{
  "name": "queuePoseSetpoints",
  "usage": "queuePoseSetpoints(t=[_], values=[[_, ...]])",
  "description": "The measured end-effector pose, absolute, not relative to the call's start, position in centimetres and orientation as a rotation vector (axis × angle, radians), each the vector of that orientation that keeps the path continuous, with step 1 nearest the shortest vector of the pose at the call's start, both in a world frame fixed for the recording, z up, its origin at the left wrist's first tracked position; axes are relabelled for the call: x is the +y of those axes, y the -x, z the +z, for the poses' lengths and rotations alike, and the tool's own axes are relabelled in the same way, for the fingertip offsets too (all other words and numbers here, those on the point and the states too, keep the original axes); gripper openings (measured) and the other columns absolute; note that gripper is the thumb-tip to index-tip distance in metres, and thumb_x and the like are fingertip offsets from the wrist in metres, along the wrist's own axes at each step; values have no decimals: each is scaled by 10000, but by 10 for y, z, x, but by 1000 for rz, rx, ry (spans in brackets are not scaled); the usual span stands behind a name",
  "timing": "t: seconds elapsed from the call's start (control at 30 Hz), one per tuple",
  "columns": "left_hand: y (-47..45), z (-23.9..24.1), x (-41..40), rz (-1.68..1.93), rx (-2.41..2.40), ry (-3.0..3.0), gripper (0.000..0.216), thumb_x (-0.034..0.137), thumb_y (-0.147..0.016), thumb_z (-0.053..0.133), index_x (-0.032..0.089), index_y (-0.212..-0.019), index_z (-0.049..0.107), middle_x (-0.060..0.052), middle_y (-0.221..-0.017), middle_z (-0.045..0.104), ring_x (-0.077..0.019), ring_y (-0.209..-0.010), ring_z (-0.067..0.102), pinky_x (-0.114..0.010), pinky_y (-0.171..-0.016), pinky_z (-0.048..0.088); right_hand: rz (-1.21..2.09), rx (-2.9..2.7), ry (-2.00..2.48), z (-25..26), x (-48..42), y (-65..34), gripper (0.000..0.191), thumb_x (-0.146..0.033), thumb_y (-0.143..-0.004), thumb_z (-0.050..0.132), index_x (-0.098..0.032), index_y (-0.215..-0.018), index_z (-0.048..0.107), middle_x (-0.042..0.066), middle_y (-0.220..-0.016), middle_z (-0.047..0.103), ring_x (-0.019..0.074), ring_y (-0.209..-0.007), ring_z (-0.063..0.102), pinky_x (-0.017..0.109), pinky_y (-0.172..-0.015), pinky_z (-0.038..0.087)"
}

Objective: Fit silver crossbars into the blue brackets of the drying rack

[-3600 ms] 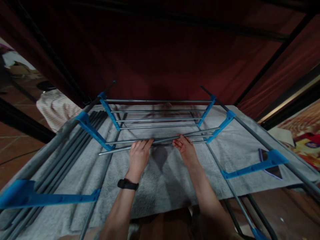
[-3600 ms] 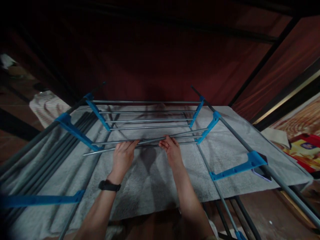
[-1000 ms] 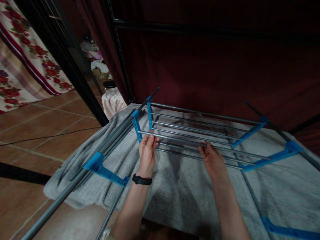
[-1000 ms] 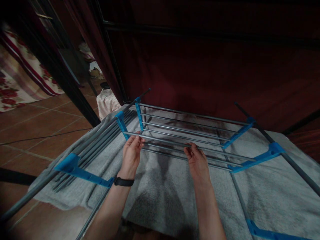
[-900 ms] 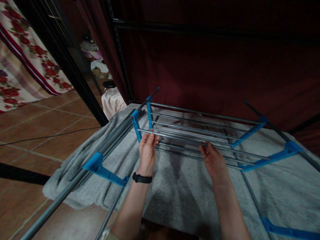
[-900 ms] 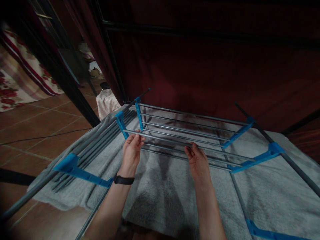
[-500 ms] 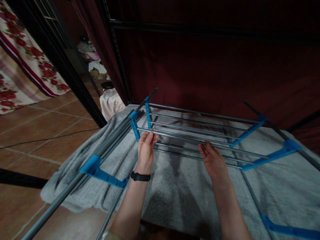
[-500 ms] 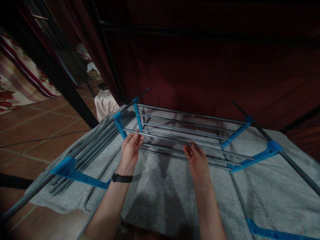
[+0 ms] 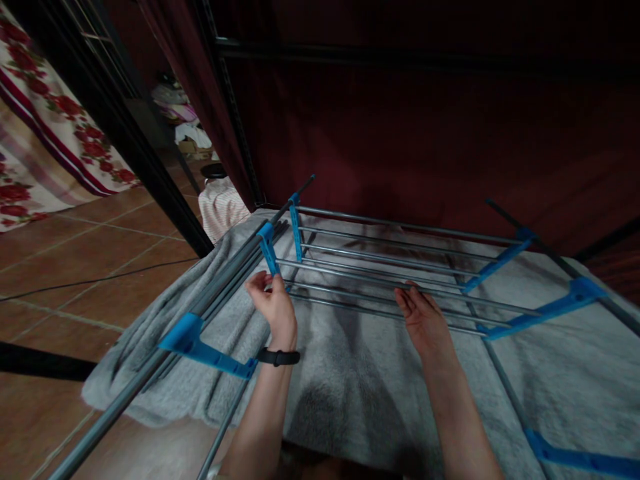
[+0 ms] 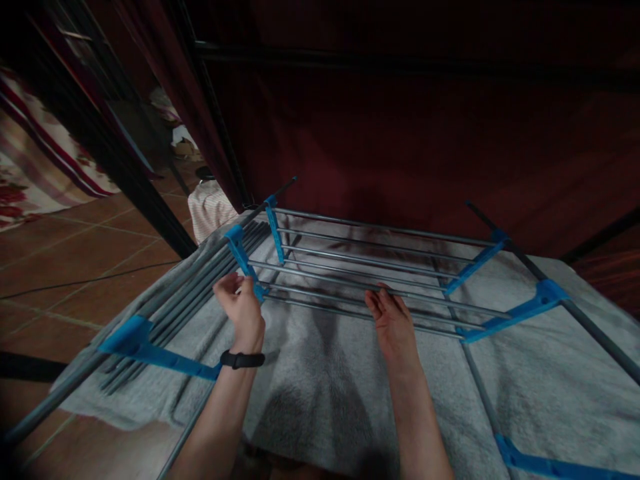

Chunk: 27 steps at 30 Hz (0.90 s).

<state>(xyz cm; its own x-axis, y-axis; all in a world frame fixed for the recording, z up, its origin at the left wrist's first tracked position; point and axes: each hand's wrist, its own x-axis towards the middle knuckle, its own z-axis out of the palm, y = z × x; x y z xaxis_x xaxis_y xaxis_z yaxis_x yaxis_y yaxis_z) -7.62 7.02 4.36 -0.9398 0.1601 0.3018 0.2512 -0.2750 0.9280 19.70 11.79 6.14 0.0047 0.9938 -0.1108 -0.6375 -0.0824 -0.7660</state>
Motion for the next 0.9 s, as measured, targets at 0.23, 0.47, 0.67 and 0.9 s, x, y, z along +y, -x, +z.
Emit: queuePoseSetpoints(t=[0.23,0.47,0.67,0.9], values=[[92,36,83,-2411,-1878,850,455,141,-785,563,194,-1237,593,-106,-1329,590,-224,-1280,517,-378,-1121,345,1494,-623,787,59,117,-196,171,-213,-663,840,-214,-799,736,-8,-870,754,144,-822,721,295,-852,600],[94,38,84,-2434,-1892,768,382,131,-777,557,169,-1140,670,-103,-1210,674,-248,-1249,553,-433,-1126,346,1490,-589,761,59,117,-196,195,-202,-619,868,-214,-759,732,-15,-860,755,146,-823,725,286,-838,607],[95,41,83,-2448,-1899,714,358,126,-773,566,170,-1102,698,-95,-1211,680,-246,-1221,576,-432,-1116,363,1492,-601,772,59,118,-196,205,-221,-625,873,-199,-779,739,-8,-846,756,142,-812,726,273,-844,607],[96,37,86,-2396,-1887,717,355,132,-791,564,142,-1118,701,-112,-1180,696,-240,-1194,596,-414,-1094,387,1485,-593,764,57,118,-196,206,-213,-619,875,-201,-772,738,-7,-824,757,148,-790,731,283,-819,618]])
